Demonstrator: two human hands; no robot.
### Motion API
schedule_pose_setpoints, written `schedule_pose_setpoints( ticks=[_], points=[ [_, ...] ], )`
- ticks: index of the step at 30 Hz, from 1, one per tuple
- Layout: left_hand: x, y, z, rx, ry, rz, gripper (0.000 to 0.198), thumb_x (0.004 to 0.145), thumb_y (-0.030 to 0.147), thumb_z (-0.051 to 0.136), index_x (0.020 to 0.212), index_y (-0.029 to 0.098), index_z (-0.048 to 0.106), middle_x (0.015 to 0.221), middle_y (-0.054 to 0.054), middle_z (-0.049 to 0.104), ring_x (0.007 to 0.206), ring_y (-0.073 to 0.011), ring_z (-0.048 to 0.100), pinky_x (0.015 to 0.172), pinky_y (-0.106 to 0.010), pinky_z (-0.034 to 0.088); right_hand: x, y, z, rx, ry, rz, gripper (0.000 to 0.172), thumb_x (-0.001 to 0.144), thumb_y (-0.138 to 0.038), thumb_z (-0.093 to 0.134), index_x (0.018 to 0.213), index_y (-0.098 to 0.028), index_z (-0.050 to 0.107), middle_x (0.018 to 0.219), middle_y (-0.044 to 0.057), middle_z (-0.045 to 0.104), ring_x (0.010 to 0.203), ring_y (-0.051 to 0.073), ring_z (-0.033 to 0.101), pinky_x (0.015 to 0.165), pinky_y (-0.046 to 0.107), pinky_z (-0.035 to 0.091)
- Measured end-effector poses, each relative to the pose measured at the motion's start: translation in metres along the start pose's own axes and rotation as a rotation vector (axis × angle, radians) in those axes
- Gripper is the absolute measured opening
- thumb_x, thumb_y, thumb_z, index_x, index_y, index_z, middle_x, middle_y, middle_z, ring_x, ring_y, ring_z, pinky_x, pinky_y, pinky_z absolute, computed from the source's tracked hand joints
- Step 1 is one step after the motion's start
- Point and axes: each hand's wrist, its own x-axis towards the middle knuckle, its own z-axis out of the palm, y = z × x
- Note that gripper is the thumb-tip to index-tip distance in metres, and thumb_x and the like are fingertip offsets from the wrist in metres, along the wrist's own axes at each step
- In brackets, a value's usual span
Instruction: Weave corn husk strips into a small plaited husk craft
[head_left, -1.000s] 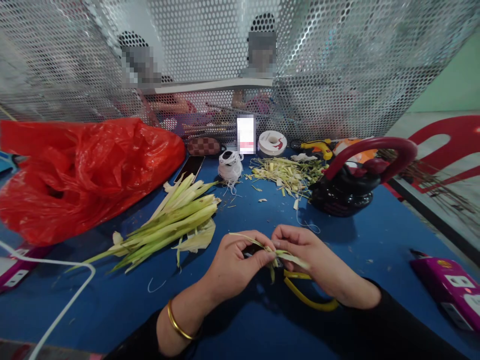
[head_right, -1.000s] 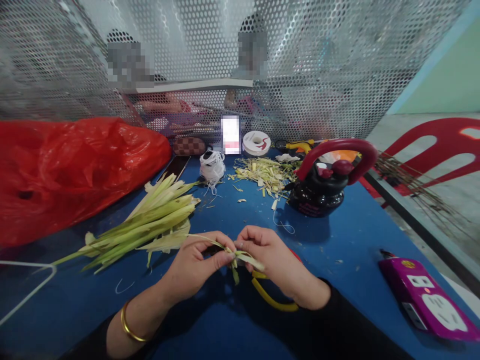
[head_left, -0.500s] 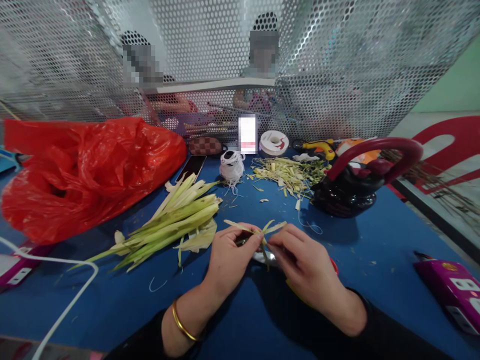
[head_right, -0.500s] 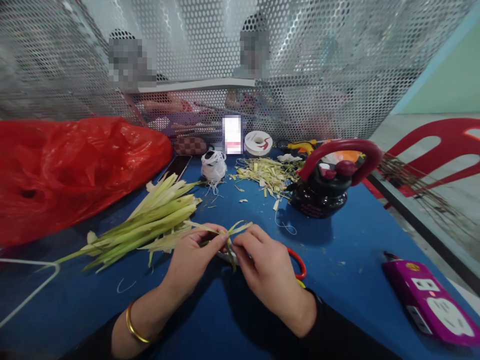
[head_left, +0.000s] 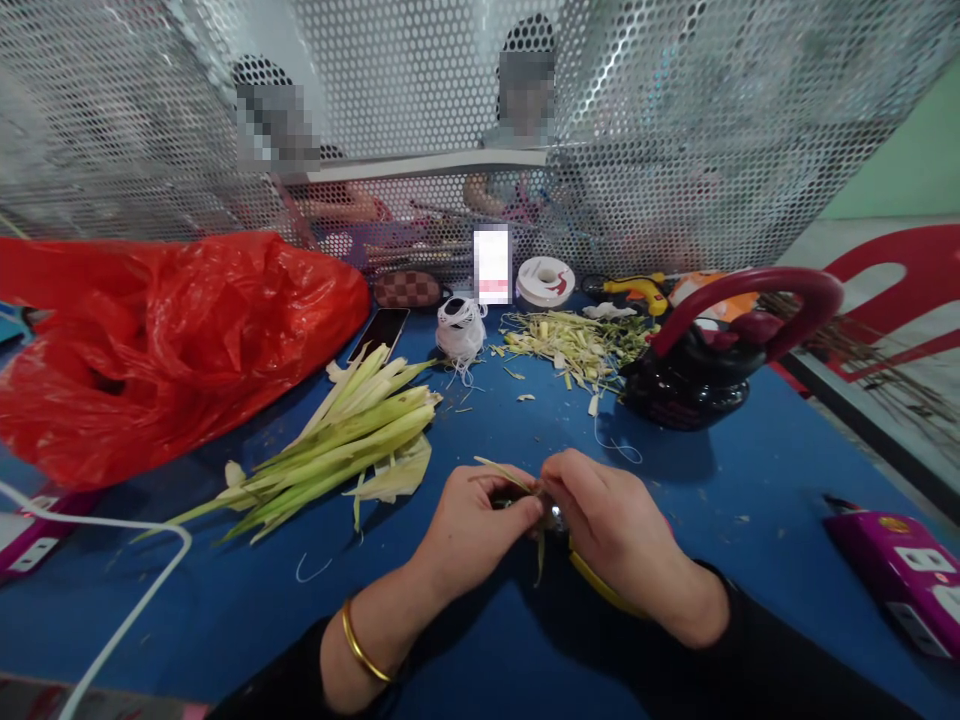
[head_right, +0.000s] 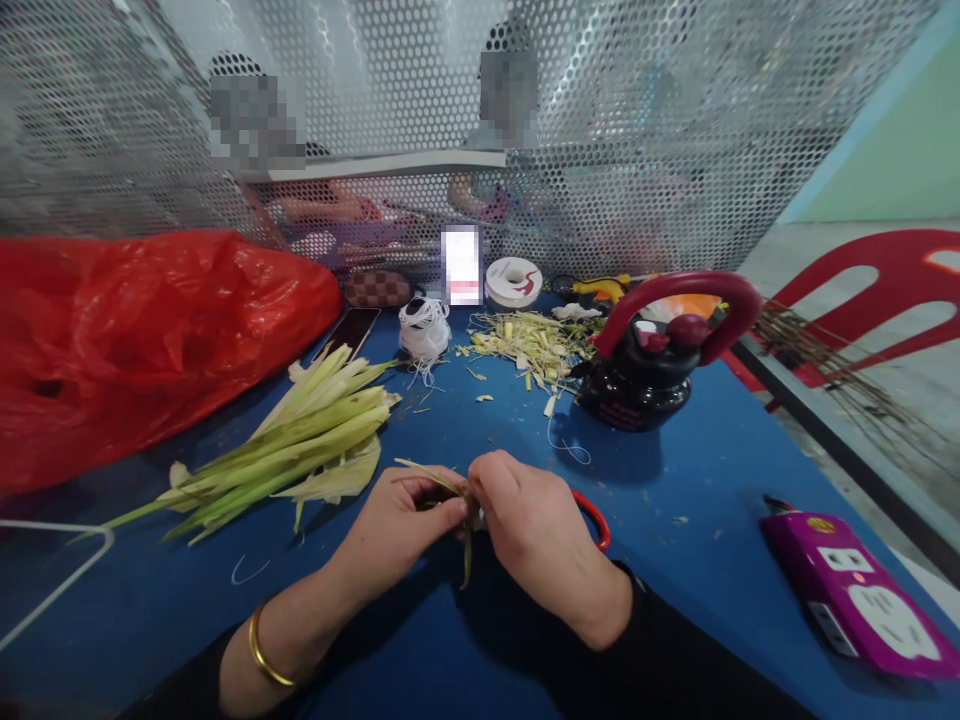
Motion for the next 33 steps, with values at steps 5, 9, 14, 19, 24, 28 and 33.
schedule_pose_setpoints(
  ticks=[5,9,14,19,24,28,33],
  points=[
    [-0.002,0.001,0.000,0.167,-0.016,0.147,0.007,0.073,0.014,0.066,0.071,0.015,0.072,0.070,-0.004,0.072,0.065,-0.0145,0.063,0.063,-0.023,0.051,0.001,-0.004,0.000,0.240,-0.034,0.226,0.017,0.098,-0.024,0.041,0.082,-0.022,0.047,0.063,-0.004,0.053,0.053,0.012,0.047,0.053,0.023,0.035],
    [-0.006,-0.001,-0.002,0.424,0.016,0.353,0.010,0.078,0.012,0.063,0.077,0.017,0.072,0.075,-0.003,0.074,0.068,-0.0146,0.066,0.068,-0.023,0.050,0.003,-0.005,0.002,0.426,-0.032,0.382,0.022,0.097,-0.029,0.043,0.076,-0.022,0.048,0.062,-0.004,0.051,0.054,0.012,0.047,0.052,0.023,0.036],
    [-0.008,-0.004,-0.005,0.744,0.055,0.690,0.012,0.086,0.014,0.058,0.087,0.017,0.069,0.078,-0.006,0.074,0.070,-0.0160,0.068,0.068,-0.025,0.050,0.006,-0.005,0.003,0.765,-0.077,0.636,0.027,0.092,-0.037,0.048,0.070,-0.023,0.046,0.047,-0.009,0.041,0.038,0.008,0.036,0.038,0.021,0.029],
    [-0.009,-0.011,-0.007,0.843,0.080,0.874,0.016,0.087,0.010,0.055,0.096,0.017,0.067,0.085,-0.007,0.074,0.076,-0.0160,0.068,0.072,-0.025,0.053,0.010,-0.007,0.002,0.977,-0.153,0.798,0.030,0.083,-0.046,0.057,0.068,-0.022,0.047,0.040,-0.011,0.041,0.030,0.006,0.034,0.030,0.017,0.026],
    [-0.010,-0.013,-0.009,0.936,0.040,0.912,0.021,0.088,0.010,0.054,0.102,0.019,0.067,0.091,-0.007,0.074,0.080,-0.0161,0.068,0.076,-0.027,0.053,0.010,-0.004,0.001,1.128,-0.224,0.873,0.033,0.077,-0.049,0.064,0.068,-0.020,0.050,0.039,-0.012,0.042,0.026,0.004,0.031,0.028,0.015,0.025],
    [-0.008,-0.005,-0.007,0.795,0.081,0.794,0.015,0.086,0.013,0.056,0.087,0.019,0.070,0.078,-0.004,0.074,0.070,-0.0145,0.067,0.068,-0.024,0.052,0.011,0.000,0.001,1.210,-0.253,0.898,0.033,0.076,-0.048,0.067,0.069,-0.019,0.053,0.045,-0.009,0.051,0.028,0.002,0.031,0.030,0.015,0.024],
    [-0.002,0.005,-0.006,0.411,0.252,0.333,0.010,0.077,0.014,0.062,0.070,0.017,0.070,0.070,-0.002,0.071,0.060,-0.0123,0.063,0.058,-0.021,0.050,0.014,0.000,0.003,1.116,-0.154,0.787,0.031,0.080,-0.044,0.066,0.070,-0.017,0.056,0.057,-0.006,0.054,0.037,0.002,0.035,0.037,0.017,0.027]
  ],
)
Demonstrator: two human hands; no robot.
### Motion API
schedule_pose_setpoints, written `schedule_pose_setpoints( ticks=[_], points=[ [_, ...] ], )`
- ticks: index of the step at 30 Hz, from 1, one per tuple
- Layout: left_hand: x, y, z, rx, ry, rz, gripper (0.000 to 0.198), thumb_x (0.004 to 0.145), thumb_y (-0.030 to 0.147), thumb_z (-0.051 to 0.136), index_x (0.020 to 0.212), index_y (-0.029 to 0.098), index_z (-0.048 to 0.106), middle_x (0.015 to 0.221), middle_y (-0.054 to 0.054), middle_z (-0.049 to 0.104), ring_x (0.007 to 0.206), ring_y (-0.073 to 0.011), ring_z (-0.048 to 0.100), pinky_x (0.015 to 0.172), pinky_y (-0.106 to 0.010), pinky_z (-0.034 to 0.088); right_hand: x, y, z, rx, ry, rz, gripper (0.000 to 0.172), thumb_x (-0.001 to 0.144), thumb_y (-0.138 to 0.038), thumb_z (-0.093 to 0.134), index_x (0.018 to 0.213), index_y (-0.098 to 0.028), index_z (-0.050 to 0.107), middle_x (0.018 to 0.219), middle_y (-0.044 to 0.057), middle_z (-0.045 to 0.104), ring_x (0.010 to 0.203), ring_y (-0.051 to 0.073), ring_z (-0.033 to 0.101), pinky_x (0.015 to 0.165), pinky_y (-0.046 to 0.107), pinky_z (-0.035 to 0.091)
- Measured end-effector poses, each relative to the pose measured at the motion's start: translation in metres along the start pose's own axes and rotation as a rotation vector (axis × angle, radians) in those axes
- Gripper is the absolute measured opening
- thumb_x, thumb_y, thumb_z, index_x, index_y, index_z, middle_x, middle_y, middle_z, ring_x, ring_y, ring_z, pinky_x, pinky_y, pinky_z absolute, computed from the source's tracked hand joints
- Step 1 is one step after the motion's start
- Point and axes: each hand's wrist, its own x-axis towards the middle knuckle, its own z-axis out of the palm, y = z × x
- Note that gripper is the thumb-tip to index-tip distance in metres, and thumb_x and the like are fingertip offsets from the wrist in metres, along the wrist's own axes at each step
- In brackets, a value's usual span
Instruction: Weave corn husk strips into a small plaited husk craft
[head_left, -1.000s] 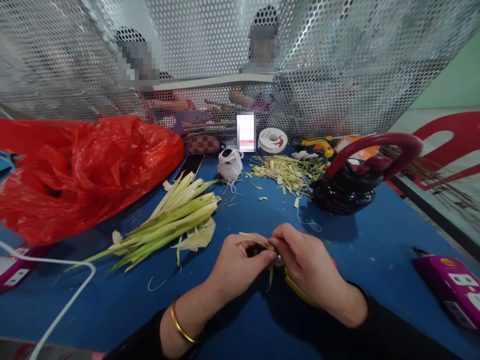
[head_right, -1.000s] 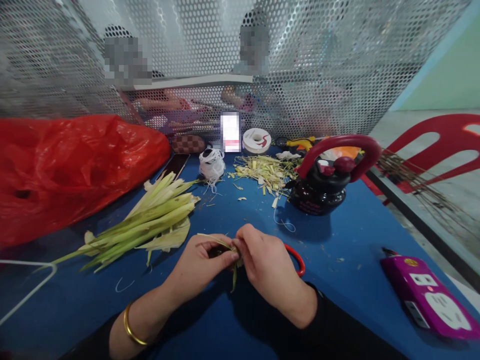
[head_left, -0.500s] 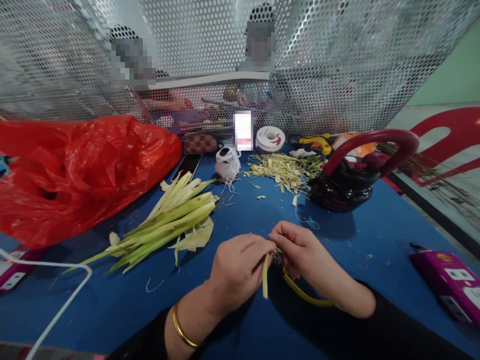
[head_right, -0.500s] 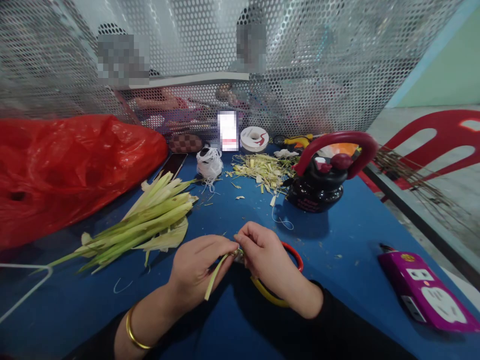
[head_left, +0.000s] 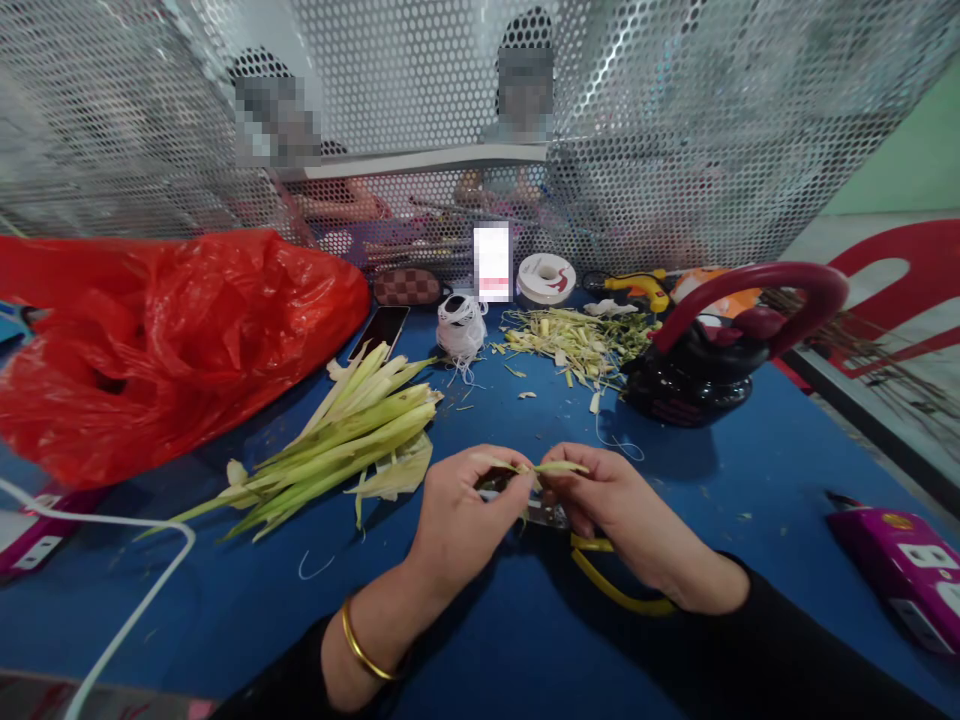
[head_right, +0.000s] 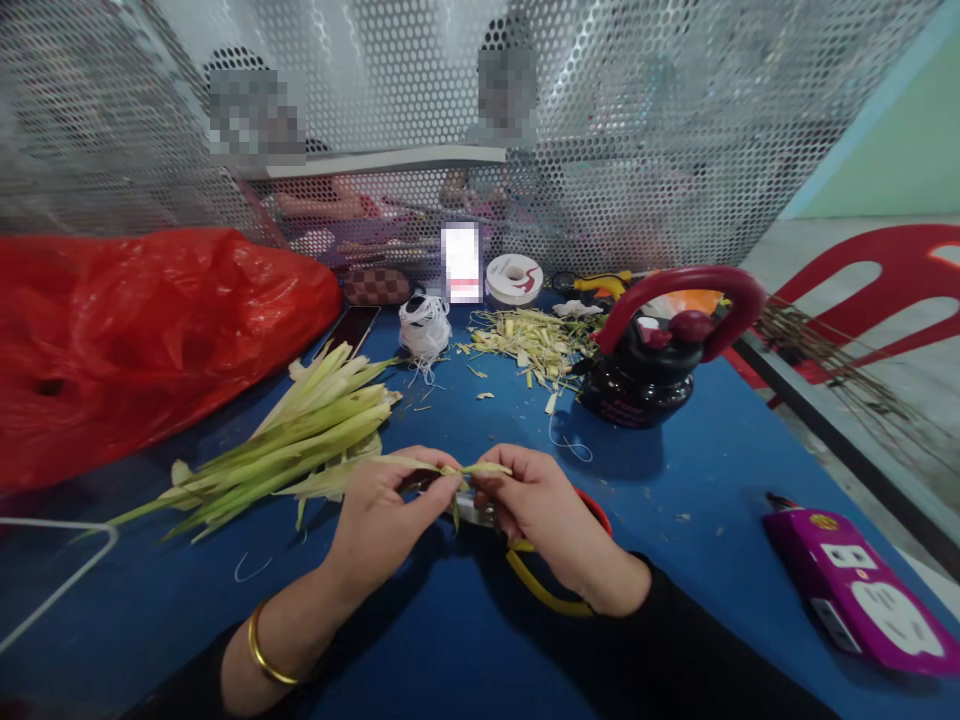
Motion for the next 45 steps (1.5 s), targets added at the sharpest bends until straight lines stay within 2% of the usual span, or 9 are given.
schedule_pose_setpoints(
  ticks=[5,9,12,17,23,30,35,40,45],
  points=[
    [0.006,-0.002,0.000,-0.281,0.082,-0.344,0.009,0.073,0.024,0.066,0.071,0.015,0.068,0.059,0.001,0.063,0.053,-0.0113,0.057,0.053,-0.021,0.048,-0.007,0.004,0.004,-0.457,0.099,-0.345,0.021,0.092,-0.031,0.052,0.075,-0.020,0.057,0.063,-0.002,0.057,0.052,0.011,0.051,0.048,0.022,0.040],
    [0.006,-0.004,0.002,-0.306,0.031,-0.385,0.008,0.070,0.023,0.068,0.070,0.014,0.069,0.060,0.001,0.064,0.054,-0.0110,0.056,0.054,-0.021,0.047,-0.013,0.010,0.000,-0.999,0.223,-0.869,0.018,0.095,-0.016,0.045,0.090,-0.020,0.062,0.097,0.009,0.067,0.083,0.018,0.065,0.070,0.028,0.049],
    [0.003,-0.007,0.006,-0.288,-0.066,-0.366,0.005,0.068,0.017,0.065,0.069,0.015,0.070,0.063,0.000,0.067,0.057,-0.0119,0.058,0.055,-0.021,0.047,-0.013,0.012,-0.005,-1.217,0.237,-0.996,0.021,0.095,-0.010,0.042,0.097,-0.020,0.060,0.112,0.012,0.067,0.088,0.020,0.066,0.071,0.028,0.048],
    [-0.001,-0.007,0.009,-0.261,-0.214,-0.299,0.009,0.070,0.016,0.064,0.071,0.016,0.072,0.068,-0.002,0.070,0.062,-0.0137,0.061,0.056,-0.022,0.047,-0.010,0.011,-0.008,-1.259,0.213,-0.833,0.019,0.096,-0.014,0.039,0.086,-0.020,0.054,0.068,0.002,0.062,0.054,0.015,0.054,0.052,0.027,0.035],
    [-0.004,-0.001,0.007,-0.146,-0.260,-0.169,0.007,0.075,0.015,0.065,0.074,0.016,0.073,0.073,-0.003,0.073,0.064,-0.0142,0.064,0.059,-0.022,0.047,-0.011,0.004,-0.002,-0.879,0.191,-0.547,0.016,0.097,-0.024,0.040,0.084,-0.022,0.048,0.064,-0.003,0.055,0.053,0.013,0.051,0.053,0.024,0.036],
    [-0.011,-0.010,0.007,0.278,-0.096,0.477,0.012,0.083,0.010,0.059,0.086,0.016,0.069,0.074,-0.004,0.073,0.067,-0.0151,0.066,0.066,-0.025,0.050,-0.005,0.006,0.000,-0.455,0.150,-0.242,0.024,0.093,-0.033,0.046,0.072,-0.022,0.048,0.051,-0.006,0.048,0.045,0.010,0.044,0.045,0.021,0.034],
    [-0.012,-0.015,0.008,0.381,-0.059,0.694,0.016,0.086,0.007,0.056,0.095,0.016,0.066,0.082,-0.005,0.073,0.071,-0.0151,0.066,0.068,-0.025,0.051,0.000,0.006,0.001,-0.260,0.101,-0.045,0.024,0.085,-0.037,0.052,0.067,-0.022,0.049,0.039,-0.011,0.039,0.031,0.006,0.031,0.032,0.017,0.023],
    [-0.010,-0.011,0.006,0.339,-0.121,0.549,0.014,0.085,0.009,0.055,0.088,0.016,0.068,0.077,-0.004,0.071,0.070,-0.0151,0.064,0.067,-0.026,0.049,0.001,0.002,-0.001,-0.128,0.035,0.080,0.026,0.078,-0.043,0.058,0.067,-0.021,0.052,0.039,-0.009,0.047,0.028,0.004,0.029,0.030,0.016,0.019],
    [-0.001,-0.005,0.004,-0.095,-0.063,-0.099,0.007,0.076,0.013,0.062,0.074,0.017,0.068,0.068,0.000,0.067,0.060,-0.0105,0.059,0.058,-0.020,0.045,0.006,-0.002,-0.005,-0.110,0.060,-0.006,0.028,0.075,-0.042,0.066,0.066,-0.018,0.055,0.053,-0.006,0.054,0.035,0.003,0.034,0.035,0.017,0.021]
  ],
)
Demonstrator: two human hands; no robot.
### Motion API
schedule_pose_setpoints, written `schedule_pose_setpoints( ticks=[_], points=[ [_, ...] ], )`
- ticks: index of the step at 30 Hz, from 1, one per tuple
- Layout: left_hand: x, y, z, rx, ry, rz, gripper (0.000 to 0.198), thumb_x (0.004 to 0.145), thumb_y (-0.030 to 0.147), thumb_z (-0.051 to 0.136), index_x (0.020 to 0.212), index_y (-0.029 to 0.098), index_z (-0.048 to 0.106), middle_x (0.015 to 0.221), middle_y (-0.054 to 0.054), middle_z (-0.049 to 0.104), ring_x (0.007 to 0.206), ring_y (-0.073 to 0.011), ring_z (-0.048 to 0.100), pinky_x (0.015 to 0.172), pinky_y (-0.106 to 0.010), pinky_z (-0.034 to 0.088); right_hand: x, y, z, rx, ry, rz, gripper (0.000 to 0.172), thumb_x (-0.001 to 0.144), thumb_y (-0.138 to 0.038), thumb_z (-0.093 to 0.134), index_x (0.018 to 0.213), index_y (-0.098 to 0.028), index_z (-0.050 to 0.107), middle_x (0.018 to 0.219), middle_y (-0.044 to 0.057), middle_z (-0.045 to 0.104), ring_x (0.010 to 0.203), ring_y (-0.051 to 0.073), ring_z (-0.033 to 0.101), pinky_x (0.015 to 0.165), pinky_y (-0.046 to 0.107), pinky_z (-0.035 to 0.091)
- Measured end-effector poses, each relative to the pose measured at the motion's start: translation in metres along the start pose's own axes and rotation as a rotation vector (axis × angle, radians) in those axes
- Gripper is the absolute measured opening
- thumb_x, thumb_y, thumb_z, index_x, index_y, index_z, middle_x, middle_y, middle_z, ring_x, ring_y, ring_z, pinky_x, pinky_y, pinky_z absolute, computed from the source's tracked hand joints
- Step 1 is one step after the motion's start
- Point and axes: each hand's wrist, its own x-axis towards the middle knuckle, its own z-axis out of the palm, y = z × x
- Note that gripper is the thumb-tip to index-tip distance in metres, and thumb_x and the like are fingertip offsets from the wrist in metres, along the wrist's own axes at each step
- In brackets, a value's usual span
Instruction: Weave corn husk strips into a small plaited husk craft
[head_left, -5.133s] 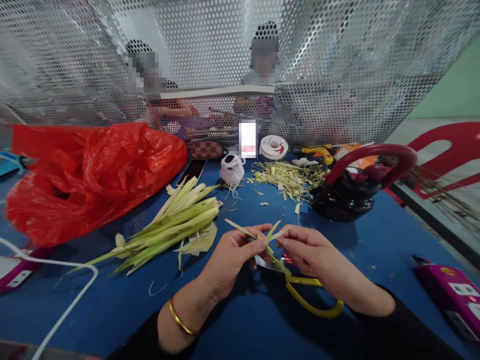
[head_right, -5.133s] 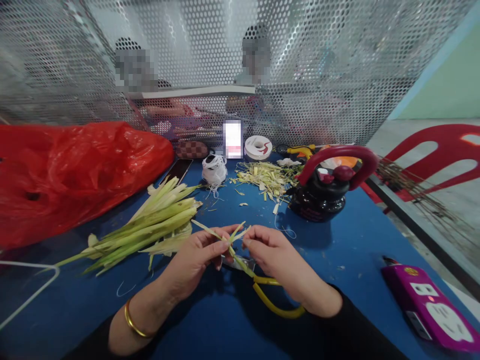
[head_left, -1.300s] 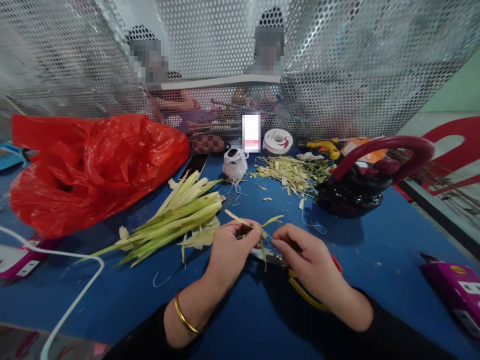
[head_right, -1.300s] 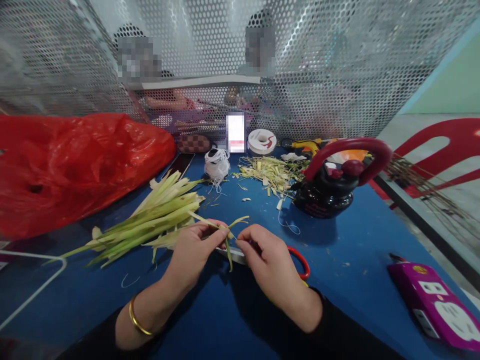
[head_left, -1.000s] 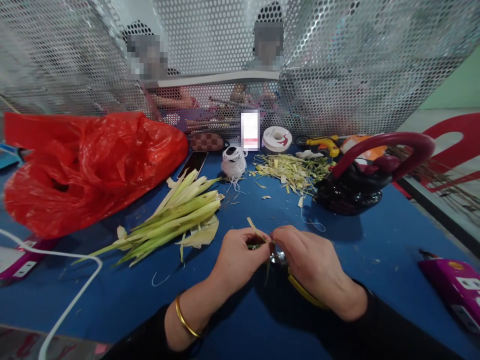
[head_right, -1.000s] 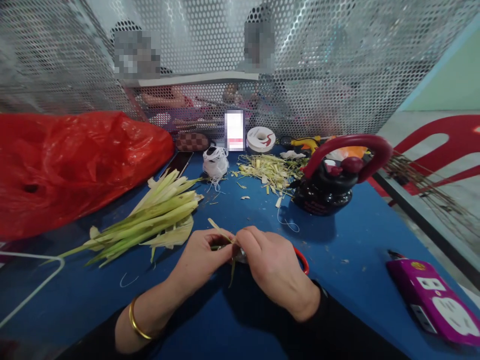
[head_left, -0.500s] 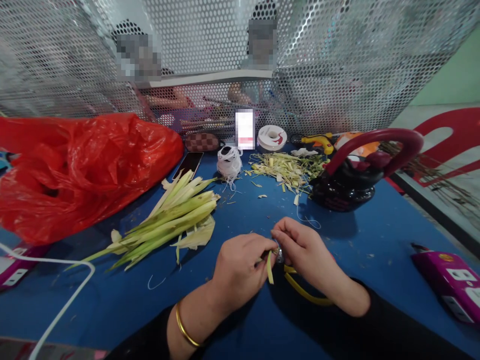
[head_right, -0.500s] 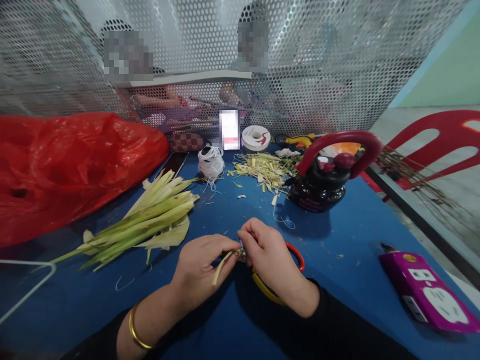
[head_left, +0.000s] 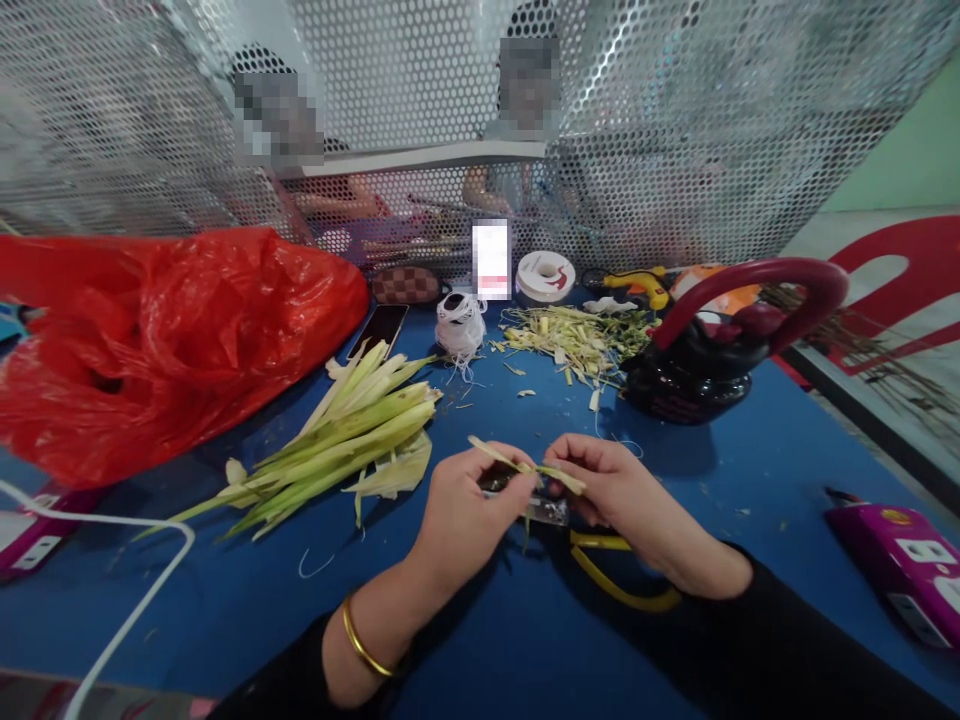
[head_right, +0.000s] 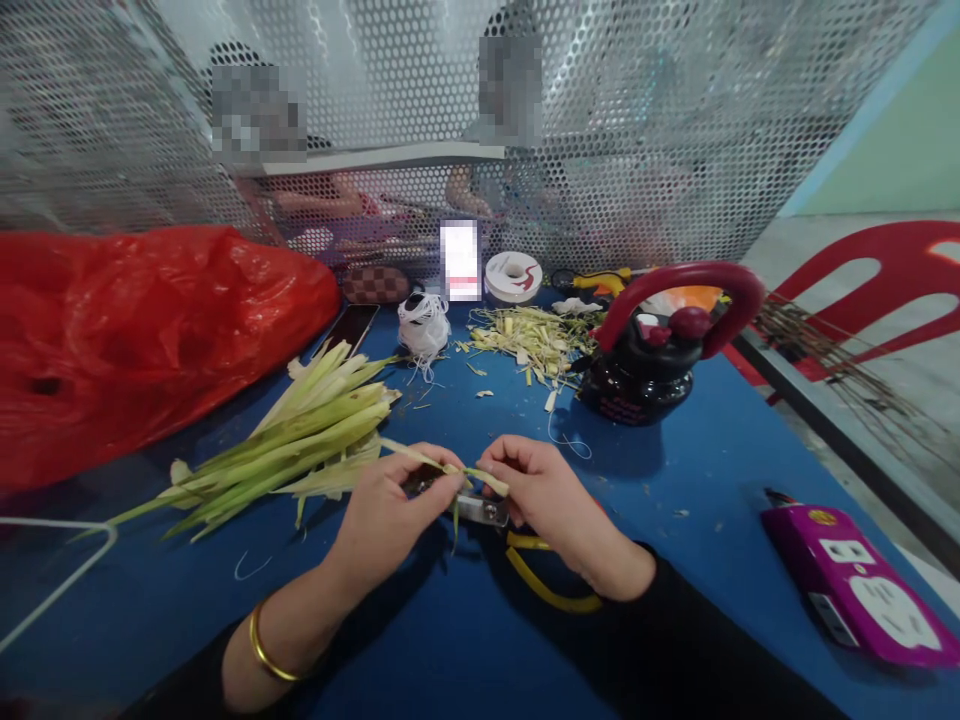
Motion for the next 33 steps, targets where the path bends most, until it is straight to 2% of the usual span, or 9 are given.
schedule_pose_setpoints(
  ticks=[2,5,10,14,16,19,22,28,33],
  points=[
    [0.004,0.000,0.000,-0.215,0.041,-0.199,0.003,0.074,0.019,0.065,0.074,0.016,0.067,0.061,0.002,0.062,0.055,-0.0092,0.055,0.054,-0.019,0.044,0.001,0.002,0.001,-0.041,-0.001,-0.063,0.028,0.077,-0.041,0.065,0.065,-0.019,0.054,0.052,-0.007,0.049,0.037,0.004,0.035,0.037,0.018,0.024],
    [0.007,-0.002,0.001,-0.413,0.119,-0.346,0.010,0.071,0.023,0.068,0.075,0.015,0.066,0.061,0.003,0.060,0.053,-0.0082,0.052,0.055,-0.019,0.044,-0.003,0.006,0.004,-0.252,0.015,-0.274,0.022,0.086,-0.033,0.057,0.070,-0.020,0.056,0.056,-0.004,0.051,0.046,0.009,0.045,0.044,0.021,0.035],
    [0.007,-0.002,0.002,-0.399,0.113,-0.385,0.013,0.068,0.025,0.070,0.073,0.013,0.066,0.064,0.001,0.061,0.056,-0.0090,0.053,0.056,-0.021,0.044,-0.015,0.010,0.002,-0.878,0.174,-0.888,0.018,0.094,-0.012,0.046,0.089,-0.019,0.062,0.093,0.007,0.065,0.080,0.017,0.063,0.067,0.026,0.047],
    [0.005,-0.001,0.003,-0.321,0.017,-0.365,0.006,0.067,0.019,0.067,0.069,0.014,0.067,0.062,0.001,0.062,0.057,-0.0100,0.053,0.056,-0.021,0.044,-0.016,0.012,-0.003,-1.068,0.220,-1.043,0.020,0.093,-0.006,0.043,0.095,-0.019,0.058,0.117,0.011,0.066,0.097,0.020,0.065,0.075,0.027,0.048],
    [0.004,-0.003,0.005,-0.278,-0.020,-0.335,0.003,0.066,0.016,0.065,0.068,0.014,0.068,0.064,0.000,0.064,0.059,-0.0110,0.056,0.058,-0.021,0.045,-0.014,0.012,-0.004,-1.119,0.210,-1.019,0.020,0.095,-0.007,0.041,0.095,-0.019,0.057,0.109,0.009,0.069,0.083,0.018,0.066,0.068,0.026,0.046],
    [0.002,-0.005,0.006,-0.199,-0.078,-0.279,0.006,0.067,0.014,0.063,0.068,0.015,0.069,0.065,-0.001,0.067,0.061,-0.0123,0.058,0.060,-0.022,0.046,-0.014,0.014,-0.005,-1.183,0.229,-0.956,0.019,0.097,-0.013,0.039,0.090,-0.020,0.056,0.076,0.003,0.066,0.058,0.016,0.057,0.055,0.027,0.037],
    [-0.001,-0.006,0.007,-0.121,-0.142,-0.209,0.010,0.070,0.012,0.061,0.071,0.016,0.070,0.070,-0.002,0.070,0.066,-0.0141,0.062,0.064,-0.023,0.048,-0.014,0.013,-0.003,-1.124,0.268,-0.851,0.020,0.097,-0.020,0.039,0.085,-0.020,0.055,0.062,0.000,0.058,0.051,0.016,0.051,0.052,0.028,0.032],
    [-0.006,-0.005,0.007,0.082,-0.137,0.013,0.010,0.076,0.014,0.061,0.081,0.018,0.069,0.072,0.000,0.071,0.063,-0.0133,0.063,0.061,-0.022,0.047,-0.006,0.010,0.001,-0.524,0.144,-0.380,0.022,0.092,-0.031,0.045,0.073,-0.021,0.050,0.055,-0.004,0.050,0.050,0.011,0.047,0.050,0.022,0.036],
    [-0.009,-0.004,0.004,0.225,-0.129,0.260,0.016,0.080,0.014,0.059,0.091,0.020,0.069,0.080,-0.003,0.074,0.072,-0.0163,0.067,0.070,-0.026,0.048,0.001,0.012,0.003,-0.096,-0.015,-0.043,0.025,0.081,-0.042,0.055,0.068,-0.021,0.050,0.044,-0.008,0.044,0.037,0.007,0.033,0.036,0.018,0.023]
  ],
)
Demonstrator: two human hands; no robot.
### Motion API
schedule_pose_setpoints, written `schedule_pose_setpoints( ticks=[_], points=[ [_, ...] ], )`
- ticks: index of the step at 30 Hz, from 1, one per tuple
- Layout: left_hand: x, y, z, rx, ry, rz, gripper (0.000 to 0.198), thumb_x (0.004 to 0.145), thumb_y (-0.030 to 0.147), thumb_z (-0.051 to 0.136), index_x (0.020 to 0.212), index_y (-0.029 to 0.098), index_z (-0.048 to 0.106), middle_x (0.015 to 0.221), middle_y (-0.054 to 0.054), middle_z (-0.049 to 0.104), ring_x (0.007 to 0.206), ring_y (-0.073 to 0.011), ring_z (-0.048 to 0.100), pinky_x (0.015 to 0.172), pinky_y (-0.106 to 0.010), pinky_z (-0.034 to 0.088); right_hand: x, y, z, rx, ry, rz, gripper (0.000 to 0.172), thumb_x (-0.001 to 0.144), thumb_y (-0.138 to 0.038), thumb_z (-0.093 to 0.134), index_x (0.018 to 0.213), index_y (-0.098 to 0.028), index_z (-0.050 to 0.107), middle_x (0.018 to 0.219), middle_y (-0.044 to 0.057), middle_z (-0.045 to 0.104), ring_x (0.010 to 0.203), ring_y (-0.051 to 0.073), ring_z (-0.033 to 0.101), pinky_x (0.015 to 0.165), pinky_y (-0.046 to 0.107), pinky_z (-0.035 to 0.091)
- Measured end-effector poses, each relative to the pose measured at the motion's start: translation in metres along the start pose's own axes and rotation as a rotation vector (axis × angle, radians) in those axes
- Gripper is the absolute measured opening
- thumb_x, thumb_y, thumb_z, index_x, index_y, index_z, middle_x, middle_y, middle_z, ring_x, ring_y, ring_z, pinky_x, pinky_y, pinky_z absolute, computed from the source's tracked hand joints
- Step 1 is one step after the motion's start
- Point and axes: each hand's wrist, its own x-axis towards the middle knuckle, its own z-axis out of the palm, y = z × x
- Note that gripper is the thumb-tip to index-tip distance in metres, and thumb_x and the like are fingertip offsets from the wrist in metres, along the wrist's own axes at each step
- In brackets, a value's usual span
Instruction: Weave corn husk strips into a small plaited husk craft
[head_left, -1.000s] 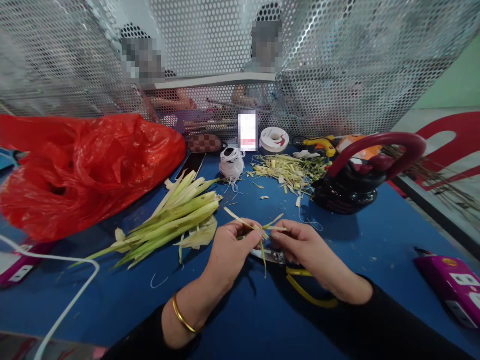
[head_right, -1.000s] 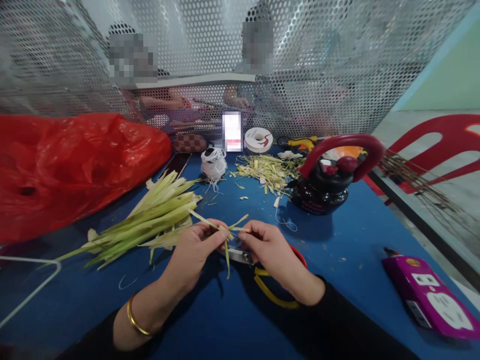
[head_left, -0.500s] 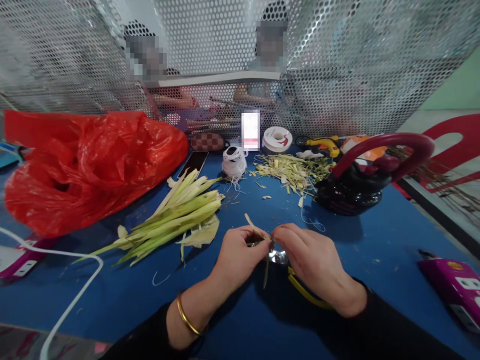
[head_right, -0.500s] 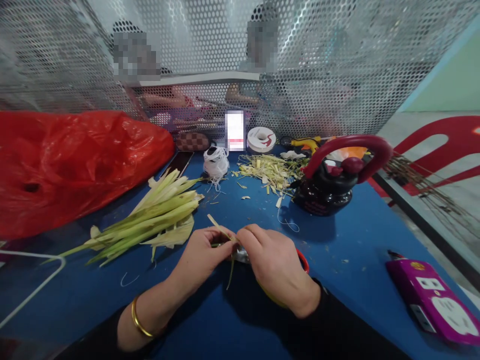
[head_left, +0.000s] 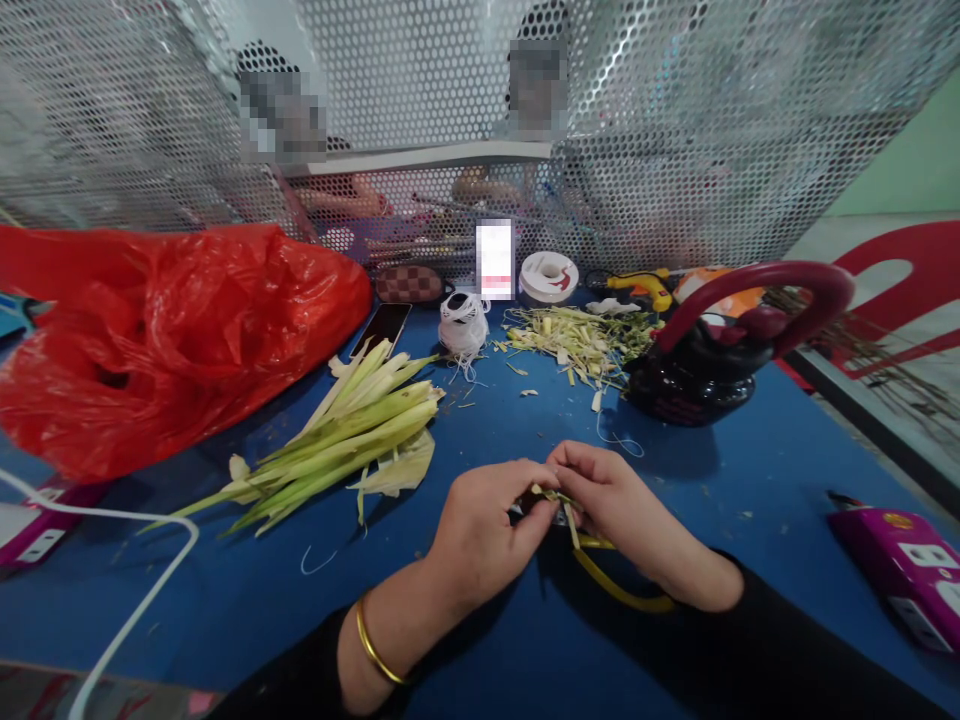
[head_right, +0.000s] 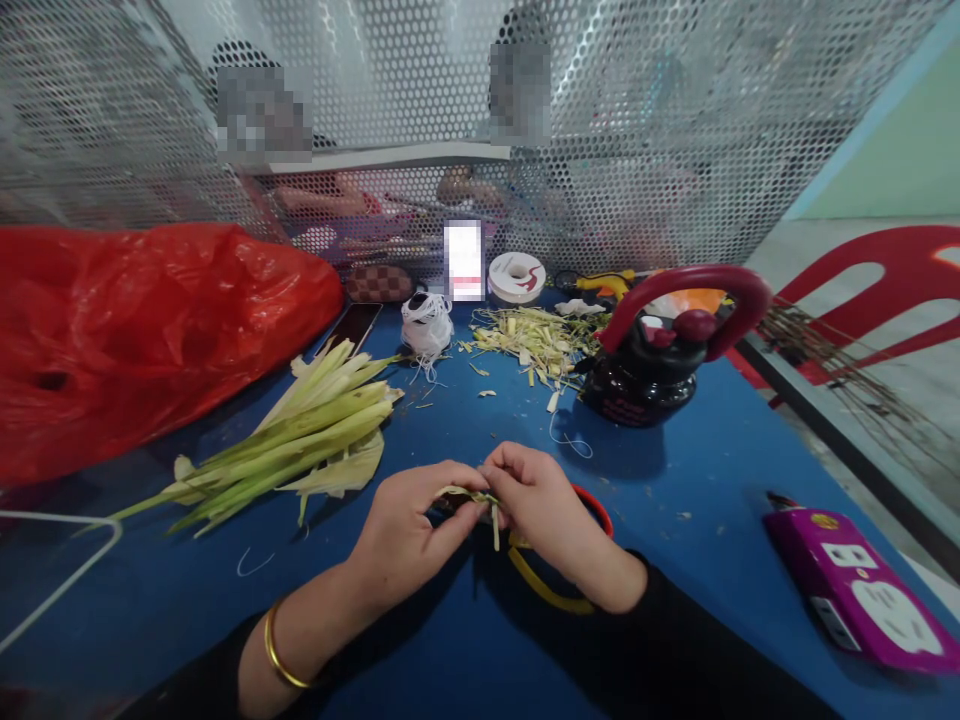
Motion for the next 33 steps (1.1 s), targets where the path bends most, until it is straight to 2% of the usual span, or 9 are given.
schedule_pose_setpoints(
  ticks=[3,9,11,16,20,24,28,31,33],
  points=[
    [0.001,0.002,-0.002,0.033,-0.018,-0.009,0.015,0.082,0.016,0.058,0.084,0.021,0.072,0.079,-0.004,0.074,0.072,-0.0167,0.066,0.072,-0.027,0.048,-0.001,-0.004,0.000,0.095,-0.037,0.087,0.030,0.076,-0.047,0.061,0.067,-0.020,0.051,0.043,-0.008,0.046,0.034,0.005,0.029,0.035,0.018,0.018],
    [0.009,0.003,-0.004,-0.297,0.149,-0.344,0.006,0.075,0.017,0.063,0.074,0.018,0.068,0.070,-0.001,0.068,0.063,-0.0130,0.060,0.061,-0.022,0.045,-0.001,-0.010,0.001,0.124,-0.011,0.079,0.036,0.070,-0.051,0.069,0.067,-0.019,0.054,0.049,-0.009,0.041,0.040,0.004,0.026,0.039,0.019,0.017],
    [0.011,0.000,-0.004,-0.451,0.197,-0.451,0.005,0.074,0.021,0.064,0.074,0.017,0.066,0.063,0.001,0.062,0.058,-0.0111,0.054,0.057,-0.022,0.044,-0.001,-0.009,0.002,0.055,0.028,0.005,0.034,0.075,-0.049,0.065,0.066,-0.019,0.053,0.051,-0.008,0.039,0.043,0.006,0.027,0.040,0.020,0.021],
    [0.013,-0.006,0.000,-0.685,0.289,-0.618,0.015,0.070,0.028,0.069,0.076,0.015,0.063,0.057,0.005,0.055,0.052,-0.0087,0.048,0.052,-0.021,0.041,-0.013,-0.005,0.005,-0.291,0.134,-0.353,0.027,0.091,-0.033,0.050,0.067,-0.020,0.050,0.059,-0.004,0.046,0.055,0.011,0.041,0.051,0.023,0.035],
    [0.013,-0.007,0.003,-0.725,0.269,-0.644,0.019,0.067,0.028,0.072,0.077,0.014,0.065,0.057,0.004,0.056,0.052,-0.0093,0.050,0.053,-0.022,0.043,-0.020,-0.003,0.004,-0.497,0.169,-0.603,0.019,0.095,-0.023,0.048,0.078,-0.020,0.056,0.064,-0.003,0.052,0.056,0.011,0.046,0.053,0.023,0.038],
    [0.013,-0.007,0.003,-0.741,0.251,-0.657,0.021,0.067,0.031,0.073,0.077,0.014,0.067,0.059,0.003,0.058,0.052,-0.0096,0.051,0.054,-0.022,0.044,-0.019,-0.003,0.002,-0.556,0.285,-0.687,0.019,0.095,-0.021,0.049,0.079,-0.021,0.057,0.066,-0.001,0.053,0.058,0.013,0.052,0.054,0.024,0.043],
    [0.013,-0.008,0.004,-0.568,0.230,-0.613,0.014,0.068,0.028,0.069,0.074,0.015,0.068,0.060,0.001,0.059,0.054,-0.0118,0.052,0.055,-0.024,0.044,-0.018,-0.002,0.003,-0.781,0.315,-0.880,0.016,0.093,-0.015,0.049,0.086,-0.021,0.061,0.084,0.006,0.061,0.072,0.016,0.062,0.061,0.026,0.049],
    [0.011,-0.008,0.005,-0.426,0.197,-0.519,0.008,0.068,0.021,0.064,0.071,0.016,0.069,0.065,-0.002,0.064,0.061,-0.0145,0.057,0.060,-0.024,0.045,-0.018,-0.001,0.004,-0.816,0.241,-0.947,0.017,0.093,-0.010,0.047,0.092,-0.021,0.060,0.097,0.008,0.067,0.082,0.018,0.066,0.067,0.027,0.052],
    [0.010,-0.009,0.007,-0.359,0.185,-0.462,0.009,0.068,0.017,0.061,0.070,0.016,0.069,0.067,-0.002,0.067,0.065,-0.0159,0.059,0.062,-0.025,0.046,-0.018,0.000,0.005,-0.664,0.148,-0.844,0.016,0.096,-0.012,0.044,0.095,-0.022,0.056,0.098,0.007,0.068,0.075,0.015,0.066,0.066,0.026,0.052]
  ],
)
